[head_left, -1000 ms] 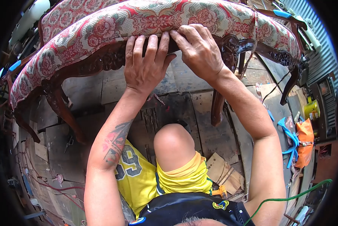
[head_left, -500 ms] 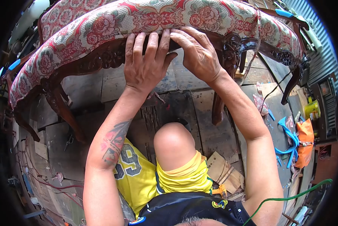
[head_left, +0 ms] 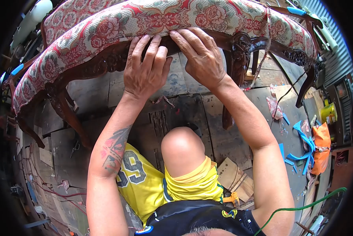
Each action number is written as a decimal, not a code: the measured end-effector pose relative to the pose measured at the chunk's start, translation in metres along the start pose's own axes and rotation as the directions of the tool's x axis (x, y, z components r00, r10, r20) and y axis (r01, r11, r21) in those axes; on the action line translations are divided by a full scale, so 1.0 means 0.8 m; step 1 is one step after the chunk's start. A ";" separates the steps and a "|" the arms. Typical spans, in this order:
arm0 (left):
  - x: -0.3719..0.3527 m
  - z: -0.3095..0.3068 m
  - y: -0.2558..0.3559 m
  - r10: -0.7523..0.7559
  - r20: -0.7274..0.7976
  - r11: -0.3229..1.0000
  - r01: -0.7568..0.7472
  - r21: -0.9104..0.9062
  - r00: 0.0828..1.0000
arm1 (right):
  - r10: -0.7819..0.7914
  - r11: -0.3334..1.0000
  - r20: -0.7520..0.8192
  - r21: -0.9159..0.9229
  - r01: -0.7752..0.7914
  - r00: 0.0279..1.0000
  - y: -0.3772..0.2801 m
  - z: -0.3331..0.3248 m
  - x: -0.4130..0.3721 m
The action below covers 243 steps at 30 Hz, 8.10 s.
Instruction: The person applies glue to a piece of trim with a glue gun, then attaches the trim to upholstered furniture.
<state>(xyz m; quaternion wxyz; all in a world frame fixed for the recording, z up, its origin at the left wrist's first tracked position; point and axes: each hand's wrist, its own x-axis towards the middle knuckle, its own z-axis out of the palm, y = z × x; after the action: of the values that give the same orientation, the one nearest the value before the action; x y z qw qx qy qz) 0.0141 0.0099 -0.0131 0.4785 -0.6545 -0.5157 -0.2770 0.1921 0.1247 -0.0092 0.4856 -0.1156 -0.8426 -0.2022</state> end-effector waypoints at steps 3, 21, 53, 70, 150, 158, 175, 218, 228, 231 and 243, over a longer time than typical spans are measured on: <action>0.002 0.002 0.002 -0.017 -0.004 1.000 0.017 0.018 1.000 | 0.026 0.999 -0.028 -0.020 -0.026 0.999 -0.006 0.005 0.001; 0.005 0.001 0.004 -0.062 -0.011 0.997 0.062 0.050 0.998 | 0.085 0.996 -0.005 -0.027 -0.085 0.996 -0.021 0.000 0.004; 0.005 0.009 -0.003 -0.008 -0.056 0.995 0.014 0.098 0.998 | 0.185 0.980 -0.123 -0.051 -0.193 0.975 -0.034 0.015 0.005; 0.003 0.006 0.002 -0.057 -0.029 0.995 0.059 0.081 0.998 | 0.157 0.985 -0.209 -0.043 -0.169 0.965 -0.037 0.024 0.006; 0.008 -0.001 0.007 -0.105 -0.040 0.994 0.105 0.001 0.994 | 0.144 0.987 -0.364 -0.013 -0.160 0.920 -0.032 0.050 0.003; 0.007 0.002 0.006 -0.104 -0.045 0.995 0.104 0.001 0.994 | 0.133 0.988 -0.373 -0.018 -0.151 0.918 -0.030 0.051 0.003; 0.006 0.005 0.007 -0.103 -0.066 0.995 0.104 0.006 0.992 | 0.125 0.989 -0.382 -0.021 -0.144 0.916 -0.030 0.051 0.004; 0.005 -0.014 -0.019 0.038 -0.013 0.997 -0.039 -0.069 0.999 | 0.174 0.984 -0.330 0.012 -0.180 0.928 -0.034 0.042 0.002; 0.004 -0.018 -0.024 -0.021 -0.078 0.984 0.006 -0.178 0.997 | 0.176 0.983 -0.322 0.011 -0.182 0.930 -0.034 0.041 0.002; 0.009 -0.019 -0.028 -0.095 -0.149 0.961 0.052 -0.273 0.984 | 0.170 0.984 -0.325 0.002 -0.180 0.930 -0.034 0.041 0.002; 0.017 -0.022 -0.021 -0.096 -0.043 0.993 0.093 -0.070 0.994 | 0.178 0.982 -0.326 -0.003 -0.189 0.929 -0.035 0.042 0.002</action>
<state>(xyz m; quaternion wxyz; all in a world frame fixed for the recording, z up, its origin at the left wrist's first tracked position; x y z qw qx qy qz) 0.0046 -0.0005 0.0110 0.4542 -0.6386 -0.5253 -0.3315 0.1545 0.1152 -0.0291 0.6322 -0.1670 -0.7333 -0.1865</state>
